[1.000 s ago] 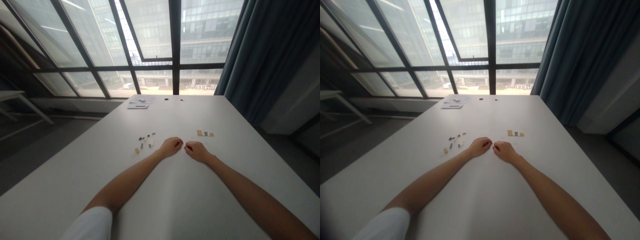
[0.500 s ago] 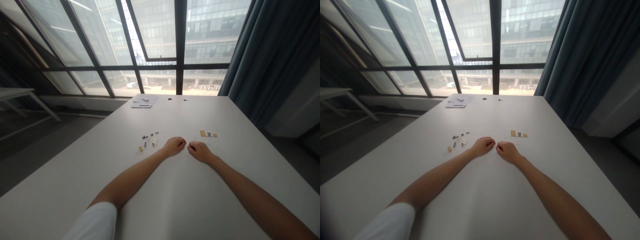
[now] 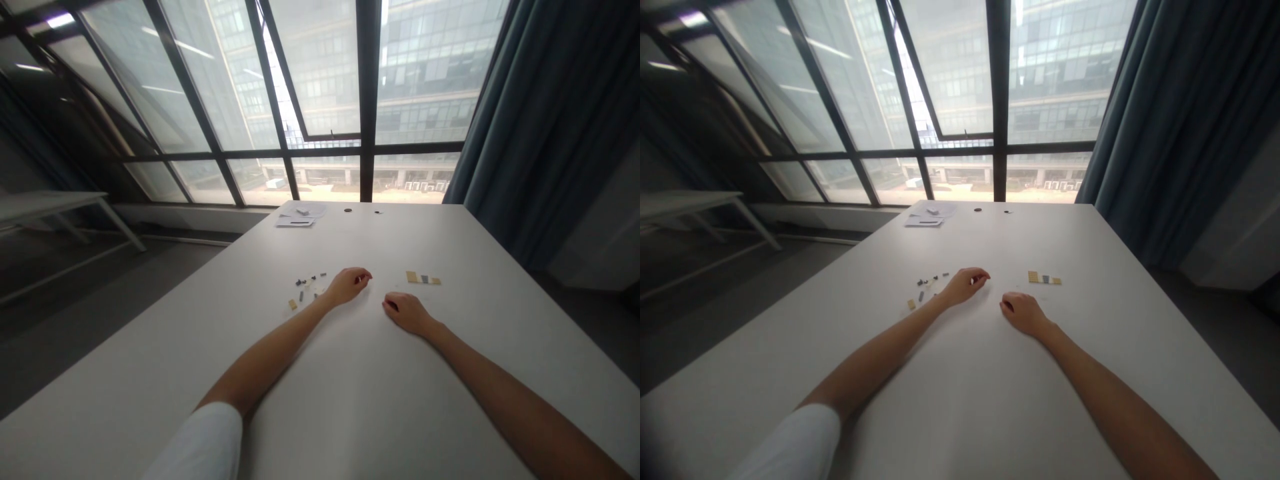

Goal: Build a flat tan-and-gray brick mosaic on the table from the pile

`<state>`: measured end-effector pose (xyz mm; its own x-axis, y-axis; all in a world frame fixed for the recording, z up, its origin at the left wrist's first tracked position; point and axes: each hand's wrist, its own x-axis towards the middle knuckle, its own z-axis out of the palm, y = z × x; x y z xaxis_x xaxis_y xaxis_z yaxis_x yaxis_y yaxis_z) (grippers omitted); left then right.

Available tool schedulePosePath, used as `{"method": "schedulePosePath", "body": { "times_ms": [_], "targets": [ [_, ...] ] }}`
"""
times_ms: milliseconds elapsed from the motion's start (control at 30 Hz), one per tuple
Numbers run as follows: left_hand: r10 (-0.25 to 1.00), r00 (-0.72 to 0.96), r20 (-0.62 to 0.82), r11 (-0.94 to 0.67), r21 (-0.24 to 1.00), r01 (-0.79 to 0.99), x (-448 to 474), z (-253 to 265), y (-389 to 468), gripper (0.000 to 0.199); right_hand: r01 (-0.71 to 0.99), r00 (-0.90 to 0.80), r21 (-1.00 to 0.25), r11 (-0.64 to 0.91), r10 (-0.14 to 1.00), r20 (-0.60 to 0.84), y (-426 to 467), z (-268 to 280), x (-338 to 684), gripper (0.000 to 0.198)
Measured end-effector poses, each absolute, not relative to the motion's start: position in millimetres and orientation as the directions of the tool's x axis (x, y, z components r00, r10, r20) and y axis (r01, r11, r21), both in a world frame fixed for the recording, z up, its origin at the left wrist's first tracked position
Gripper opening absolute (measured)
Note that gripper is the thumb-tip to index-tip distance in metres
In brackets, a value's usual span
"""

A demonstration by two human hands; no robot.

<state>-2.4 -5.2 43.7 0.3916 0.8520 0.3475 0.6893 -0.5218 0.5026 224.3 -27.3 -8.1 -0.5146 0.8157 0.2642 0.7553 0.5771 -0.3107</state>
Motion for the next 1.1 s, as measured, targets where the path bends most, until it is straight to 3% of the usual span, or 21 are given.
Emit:
{"method": "schedulePosePath", "body": {
  "times_ms": [300, 700, 1100],
  "targets": [
    [0.899, 0.193, 0.394, -0.367, 0.435, 0.822, -107, 82, -31, 0.027, 0.742, -0.524, -0.328, 0.584, 0.811, 0.259, -25, -11, 225, 0.027],
    [0.985, -0.017, 0.174, -0.055, 0.397, 0.916, -190, 18, -95, 0.052, 0.741, -0.51, -0.343, 0.577, 0.816, 0.271, -25, -12, 227, 0.029],
    [0.948, -0.166, 0.27, 0.059, 0.363, 0.93, -165, 8, -107, 0.024, 0.732, -0.497, -0.371, 0.571, 0.821, 0.283, -20, -21, 230, 0.03]
  ]
}}
